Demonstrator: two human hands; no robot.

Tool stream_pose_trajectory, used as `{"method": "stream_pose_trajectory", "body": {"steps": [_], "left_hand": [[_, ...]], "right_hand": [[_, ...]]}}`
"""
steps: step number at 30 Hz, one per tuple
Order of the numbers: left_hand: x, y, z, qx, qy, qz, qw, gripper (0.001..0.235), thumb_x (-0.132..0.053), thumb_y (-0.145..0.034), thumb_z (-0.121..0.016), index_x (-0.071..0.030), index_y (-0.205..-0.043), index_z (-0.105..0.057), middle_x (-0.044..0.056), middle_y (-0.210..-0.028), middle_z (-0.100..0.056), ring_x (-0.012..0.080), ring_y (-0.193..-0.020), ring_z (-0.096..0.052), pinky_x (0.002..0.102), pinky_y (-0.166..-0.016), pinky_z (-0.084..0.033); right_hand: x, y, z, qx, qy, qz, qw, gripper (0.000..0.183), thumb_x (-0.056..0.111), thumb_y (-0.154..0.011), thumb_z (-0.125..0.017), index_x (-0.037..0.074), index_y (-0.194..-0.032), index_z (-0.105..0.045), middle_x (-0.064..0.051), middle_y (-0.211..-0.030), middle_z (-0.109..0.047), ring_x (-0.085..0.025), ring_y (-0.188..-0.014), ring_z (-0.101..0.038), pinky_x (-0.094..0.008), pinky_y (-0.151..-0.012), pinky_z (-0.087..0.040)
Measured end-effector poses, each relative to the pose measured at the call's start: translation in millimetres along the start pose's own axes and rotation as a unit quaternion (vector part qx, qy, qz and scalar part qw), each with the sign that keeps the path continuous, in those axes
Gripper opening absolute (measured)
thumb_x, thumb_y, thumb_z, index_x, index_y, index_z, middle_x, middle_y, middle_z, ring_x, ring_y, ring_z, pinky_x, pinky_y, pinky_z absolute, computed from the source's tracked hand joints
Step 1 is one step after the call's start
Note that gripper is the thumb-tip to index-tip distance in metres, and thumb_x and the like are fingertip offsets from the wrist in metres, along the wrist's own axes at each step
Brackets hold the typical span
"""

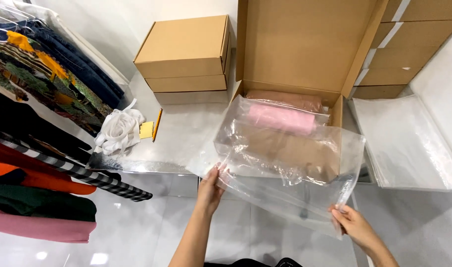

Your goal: Packing clothes into bags and boxes and hanging garments on a clothing rack.

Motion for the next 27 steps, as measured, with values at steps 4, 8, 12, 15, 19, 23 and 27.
{"method": "stream_pose_trajectory", "body": {"steps": [4,8,12,15,19,23,27], "left_hand": [[-43,25,26,-0.027,-0.015,-0.026,0.999,0.051,-0.025,-0.1,-0.064,-0.009,-0.149,-0.061,0.01,-0.152,-0.067,0.0262,-0.132,-0.066,0.035,-0.094,-0.055],[-59,37,35,-0.06,-0.207,-0.014,0.976,0.046,-0.026,-0.097,-0.07,-0.016,-0.142,-0.068,0.008,-0.13,-0.079,0.0197,-0.116,-0.073,0.034,-0.093,-0.056],[-56,20,24,0.005,-0.269,-0.033,0.963,0.043,-0.017,-0.096,-0.075,-0.009,-0.138,-0.073,0.008,-0.104,-0.076,0.0217,-0.106,-0.079,0.036,-0.091,-0.062],[-44,42,-5,0.148,-0.31,0.057,0.937,0.028,-0.013,-0.098,-0.074,-0.017,-0.125,-0.078,0.003,-0.114,-0.079,0.0186,-0.113,-0.078,0.028,-0.079,-0.054],[-21,67,16,0.282,-0.317,0.168,0.89,0.026,-0.003,-0.093,-0.08,-0.005,-0.118,-0.077,0.01,-0.109,-0.079,0.0287,-0.118,-0.078,0.035,-0.091,-0.064],[-11,81,41,0.237,-0.459,0.225,0.826,0.05,-0.037,-0.088,-0.081,-0.015,-0.131,-0.071,0.003,-0.123,-0.08,0.0134,-0.115,-0.075,0.027,-0.101,-0.056],[-50,49,18,0.062,-0.374,0.034,0.925,0.046,-0.042,-0.091,-0.074,-0.02,-0.131,-0.071,-0.001,-0.126,-0.081,0.0153,-0.115,-0.078,0.033,-0.104,-0.053]], "right_hand": [[48,40,46,-0.042,0.029,-0.109,0.993,0.037,0.015,-0.109,-0.064,-0.006,-0.135,-0.078,-0.02,-0.086,-0.07,-0.03,-0.074,-0.06,-0.041,-0.067,-0.046],[106,70,49,-0.038,0.043,-0.175,0.983,0.048,0.005,-0.098,-0.075,-0.003,-0.145,-0.074,-0.027,-0.136,-0.083,-0.038,-0.128,-0.072,-0.051,-0.108,-0.051],[119,26,74,-0.135,-0.083,-0.037,0.987,0.044,0.018,-0.116,-0.053,-0.009,-0.151,-0.056,-0.037,-0.128,-0.07,-0.044,-0.112,-0.064,-0.054,-0.098,-0.049],[97,-36,111,-0.21,-0.127,0.031,0.969,0.032,0.033,-0.122,-0.061,0.005,-0.133,-0.072,-0.01,-0.089,-0.062,-0.023,-0.078,-0.061,-0.046,-0.072,-0.053],[147,-40,114,-0.237,-0.027,0.101,0.966,0.026,0.02,-0.115,-0.07,0.0,-0.131,-0.073,-0.014,-0.092,-0.064,-0.023,-0.08,-0.059,-0.04,-0.075,-0.055],[165,-40,103,-0.205,0.026,0.1,0.973,0.024,-0.002,-0.11,-0.06,0.0,-0.13,-0.073,-0.018,-0.105,-0.07,-0.028,-0.091,-0.063,-0.041,-0.08,-0.05],[168,-40,100,-0.239,0.011,0.123,0.963,0.027,-0.007,-0.099,-0.052,0.001,-0.119,-0.07,-0.013,-0.111,-0.074,-0.023,-0.095,-0.068,-0.033,-0.083,-0.05]]}}
Point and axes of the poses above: each hand's wrist, its own y-axis away from the middle knuckle, its own z-axis out of the back of the hand, x = y × z, the point moved 10 cm from there along -y, towards the middle knuckle
